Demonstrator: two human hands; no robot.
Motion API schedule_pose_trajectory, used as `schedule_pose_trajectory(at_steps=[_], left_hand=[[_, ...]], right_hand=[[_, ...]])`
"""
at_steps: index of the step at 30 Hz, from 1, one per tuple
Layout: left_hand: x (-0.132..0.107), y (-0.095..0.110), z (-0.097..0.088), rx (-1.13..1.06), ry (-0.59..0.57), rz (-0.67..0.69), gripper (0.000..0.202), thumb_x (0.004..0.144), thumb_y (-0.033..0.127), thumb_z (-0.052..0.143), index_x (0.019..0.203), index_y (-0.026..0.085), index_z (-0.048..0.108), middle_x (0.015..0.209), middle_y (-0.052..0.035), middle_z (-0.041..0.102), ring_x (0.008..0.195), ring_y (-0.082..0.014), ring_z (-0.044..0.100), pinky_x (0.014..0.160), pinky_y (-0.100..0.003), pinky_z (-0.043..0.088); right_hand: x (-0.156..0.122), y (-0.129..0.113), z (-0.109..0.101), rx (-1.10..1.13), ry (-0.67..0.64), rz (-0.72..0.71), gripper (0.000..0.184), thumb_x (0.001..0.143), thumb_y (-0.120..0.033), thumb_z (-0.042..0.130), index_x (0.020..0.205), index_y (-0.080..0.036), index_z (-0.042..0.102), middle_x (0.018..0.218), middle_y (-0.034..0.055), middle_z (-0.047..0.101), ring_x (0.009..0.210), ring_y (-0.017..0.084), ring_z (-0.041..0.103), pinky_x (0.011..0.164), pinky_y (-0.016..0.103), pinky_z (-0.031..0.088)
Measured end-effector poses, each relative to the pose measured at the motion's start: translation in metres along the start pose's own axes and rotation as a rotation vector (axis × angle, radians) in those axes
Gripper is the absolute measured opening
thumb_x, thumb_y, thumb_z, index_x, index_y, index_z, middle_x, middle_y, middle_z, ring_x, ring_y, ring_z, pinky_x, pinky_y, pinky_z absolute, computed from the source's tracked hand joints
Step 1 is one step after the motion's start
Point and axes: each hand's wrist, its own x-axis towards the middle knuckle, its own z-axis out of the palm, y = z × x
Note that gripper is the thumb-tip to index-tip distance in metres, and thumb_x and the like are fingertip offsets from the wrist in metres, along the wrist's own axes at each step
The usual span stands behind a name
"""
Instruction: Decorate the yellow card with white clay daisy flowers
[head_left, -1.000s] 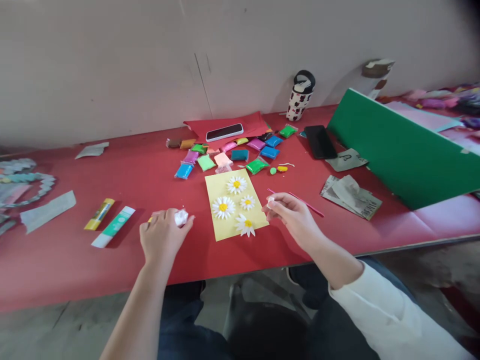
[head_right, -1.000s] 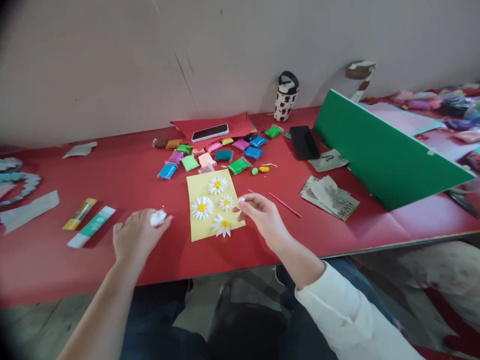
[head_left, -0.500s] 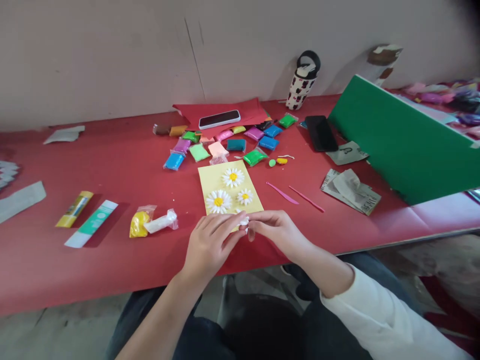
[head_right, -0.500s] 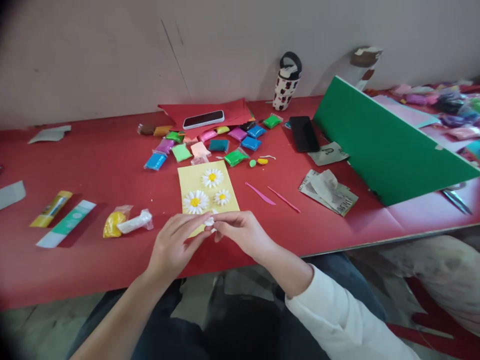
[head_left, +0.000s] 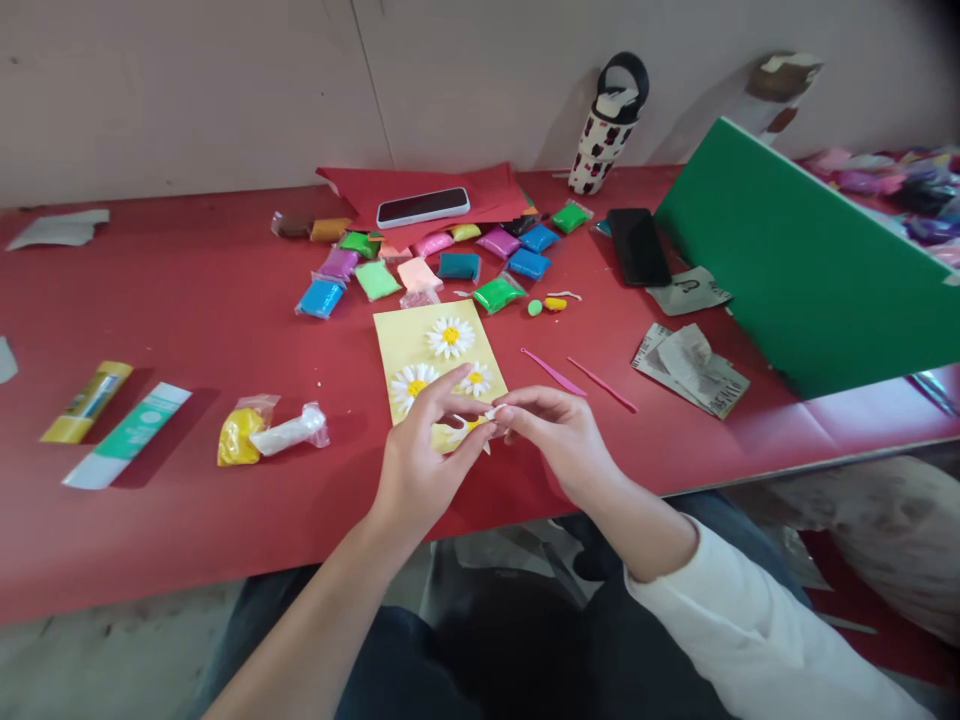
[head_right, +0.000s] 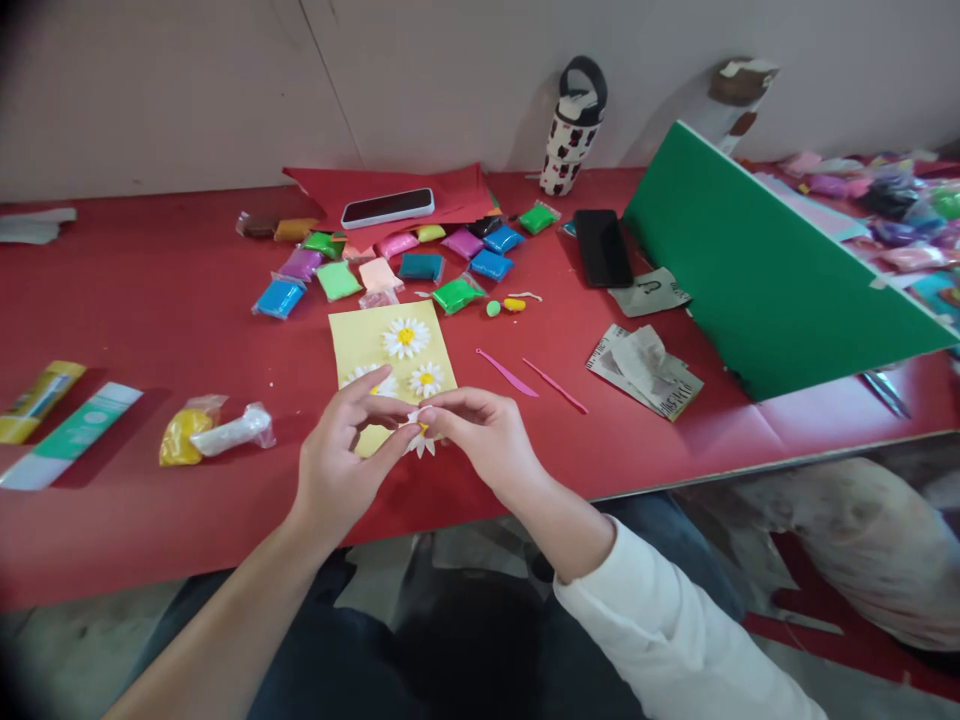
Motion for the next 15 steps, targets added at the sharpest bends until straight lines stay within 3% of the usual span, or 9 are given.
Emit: schedule_pose_trajectory(at_steps=[4, 6, 10, 13, 15], left_hand=[[0.0035, 0.0030, 0.0040, -0.179, -0.057, -0.116, 0.014, 0.083, 0.035, 0.070, 0.092, 0.025, 0.071, 0.088, -0.0007, 0.073, 0.073, -0.0134, 0.068, 0.066, -0.026, 0.058], [0.0051, 0.0018, 0.0050, -0.192, -0.020, -0.147, 0.013, 0.081, 0.036, 0.072, 0.086, 0.024, 0.069, 0.080, 0.0000, 0.070, 0.068, -0.0125, 0.065, 0.061, -0.025, 0.056], [0.0076, -0.0038, 0.0053, -0.081, 0.009, -0.070, 0.020, 0.076, 0.032, 0.077, 0.070, 0.022, 0.061, 0.069, 0.0023, 0.061, 0.064, -0.0108, 0.058, 0.060, -0.024, 0.050], [0.0075, -0.0036, 0.0076, -0.218, -0.014, -0.148, 0.024, 0.071, 0.032, 0.081, 0.086, 0.025, 0.063, 0.084, 0.0014, 0.064, 0.074, -0.0123, 0.060, 0.068, -0.025, 0.052], [0.0065, 0.0011, 0.0106, -0.534, -0.046, -0.321, 0.038, 0.076, 0.041, 0.075, 0.110, 0.030, 0.061, 0.108, -0.0020, 0.066, 0.093, -0.0165, 0.064, 0.081, -0.030, 0.054]], right_hand=[[-0.0009, -0.0035, -0.0032, -0.121, -0.012, -0.158, 0.007, 0.075, -0.030, 0.075, 0.071, -0.024, 0.076, 0.072, -0.0009, 0.071, 0.068, 0.012, 0.066, 0.065, 0.025, 0.055], [-0.0020, -0.0030, -0.0040, -0.168, -0.023, -0.156, 0.010, 0.079, -0.032, 0.072, 0.076, -0.024, 0.077, 0.077, 0.0001, 0.074, 0.072, 0.013, 0.068, 0.068, 0.026, 0.057], [-0.0029, -0.0003, -0.0049, -0.218, -0.069, -0.082, 0.016, 0.076, -0.033, 0.075, 0.090, -0.026, 0.077, 0.090, 0.0014, 0.077, 0.079, 0.017, 0.072, 0.072, 0.030, 0.060], [-0.0027, -0.0017, -0.0055, -0.257, -0.032, -0.191, 0.013, 0.081, -0.029, 0.071, 0.092, -0.025, 0.076, 0.091, 0.0011, 0.078, 0.081, 0.018, 0.073, 0.071, 0.031, 0.061], [-0.0037, -0.0031, -0.0048, -0.380, 0.012, -0.427, 0.012, 0.085, -0.023, 0.067, 0.094, -0.026, 0.075, 0.093, 0.0006, 0.078, 0.087, 0.018, 0.073, 0.080, 0.034, 0.060]])
